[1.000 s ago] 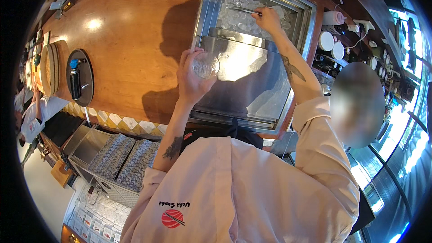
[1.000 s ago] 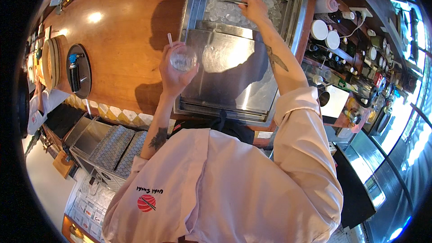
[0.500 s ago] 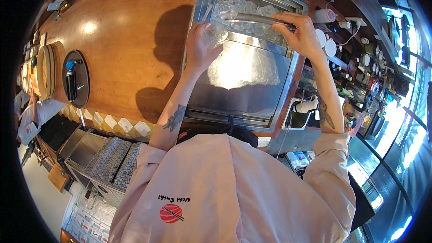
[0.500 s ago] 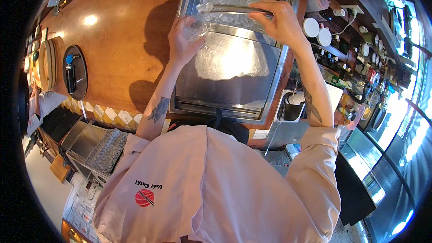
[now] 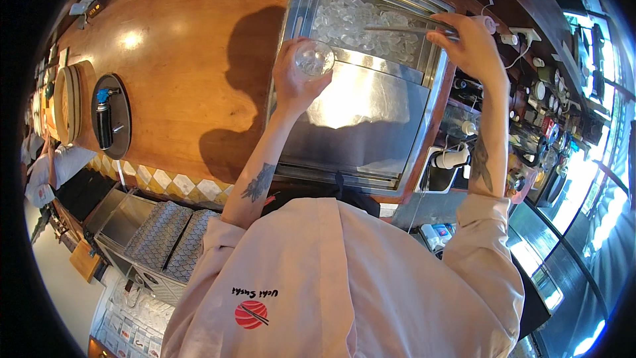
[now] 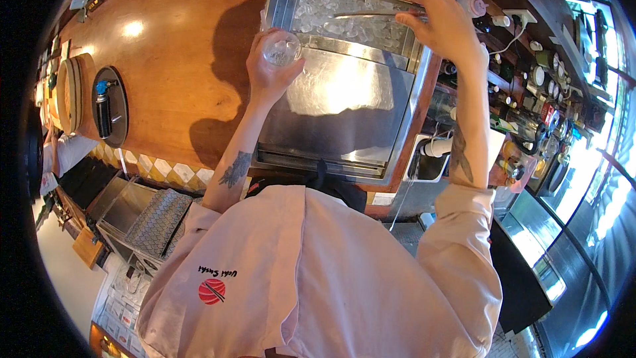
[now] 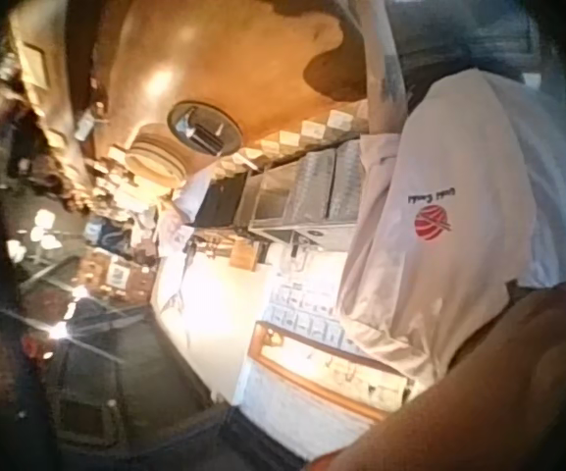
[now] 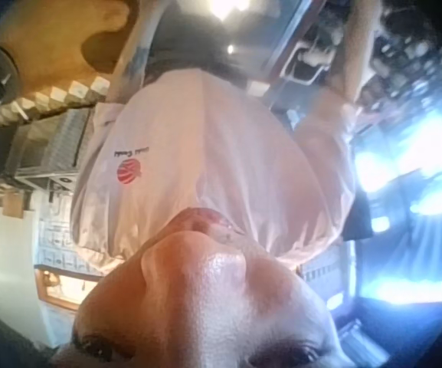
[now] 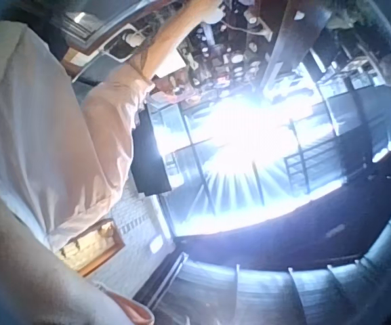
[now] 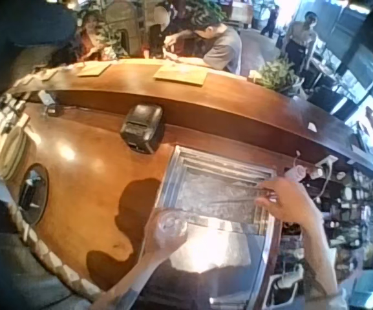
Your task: The person rinses glasses at a sink, fills them with ice using tongs, and pours liquid from a container and a can into the glasses.
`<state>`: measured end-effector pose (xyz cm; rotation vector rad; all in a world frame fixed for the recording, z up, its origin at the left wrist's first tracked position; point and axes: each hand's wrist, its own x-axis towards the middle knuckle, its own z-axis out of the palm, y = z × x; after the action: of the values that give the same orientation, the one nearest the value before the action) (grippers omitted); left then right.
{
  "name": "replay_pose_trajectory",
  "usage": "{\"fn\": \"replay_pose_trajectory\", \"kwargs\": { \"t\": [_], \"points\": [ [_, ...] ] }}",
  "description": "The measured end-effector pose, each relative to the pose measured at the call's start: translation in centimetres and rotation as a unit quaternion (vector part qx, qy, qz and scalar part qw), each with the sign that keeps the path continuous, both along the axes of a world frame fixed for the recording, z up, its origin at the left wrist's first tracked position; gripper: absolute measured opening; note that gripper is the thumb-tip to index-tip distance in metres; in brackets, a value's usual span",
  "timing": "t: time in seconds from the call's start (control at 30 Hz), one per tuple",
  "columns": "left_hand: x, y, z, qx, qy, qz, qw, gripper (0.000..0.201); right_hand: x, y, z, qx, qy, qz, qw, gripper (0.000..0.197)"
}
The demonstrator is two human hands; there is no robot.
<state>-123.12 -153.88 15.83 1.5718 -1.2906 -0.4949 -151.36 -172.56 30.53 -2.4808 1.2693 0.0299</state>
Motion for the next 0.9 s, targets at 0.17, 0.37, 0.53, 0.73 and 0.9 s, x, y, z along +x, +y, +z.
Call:
{"fn": "replay_pose_trajectory", "kwargs": {
  "t": [0.17,0.37,0.53,0.73,0.9],
  "points": [
    [1.1,1.4,0.7,0.025,0.022,-0.004,0.999,0.054,0.2,-1.6,-9.4,0.027,-0.002,-0.035,0.999,0.049],
    [1.8,1.5,1.0,0.036,0.005,-0.001,0.999,0.052,-0.6,-0.1,-12.2,0.067,-0.051,-0.079,0.993,0.049],
    [2.0,1.1,0.7,0.010,-0.030,-0.020,0.999,0.052,-3.8,2.2,-11.9,0.076,-0.071,-0.147,0.984,0.049],
    [2.2,-1.4,1.3,0.078,-0.121,-0.079,0.986,0.055,-7.5,7.0,-11.0,0.066,-0.135,-0.254,0.955,0.048],
    [0.9,-8.1,1.2,0.253,-0.329,-0.119,0.902,0.052,-7.9,12.7,-9.8,0.079,-0.216,-0.320,0.919,0.036]
  ]
}}
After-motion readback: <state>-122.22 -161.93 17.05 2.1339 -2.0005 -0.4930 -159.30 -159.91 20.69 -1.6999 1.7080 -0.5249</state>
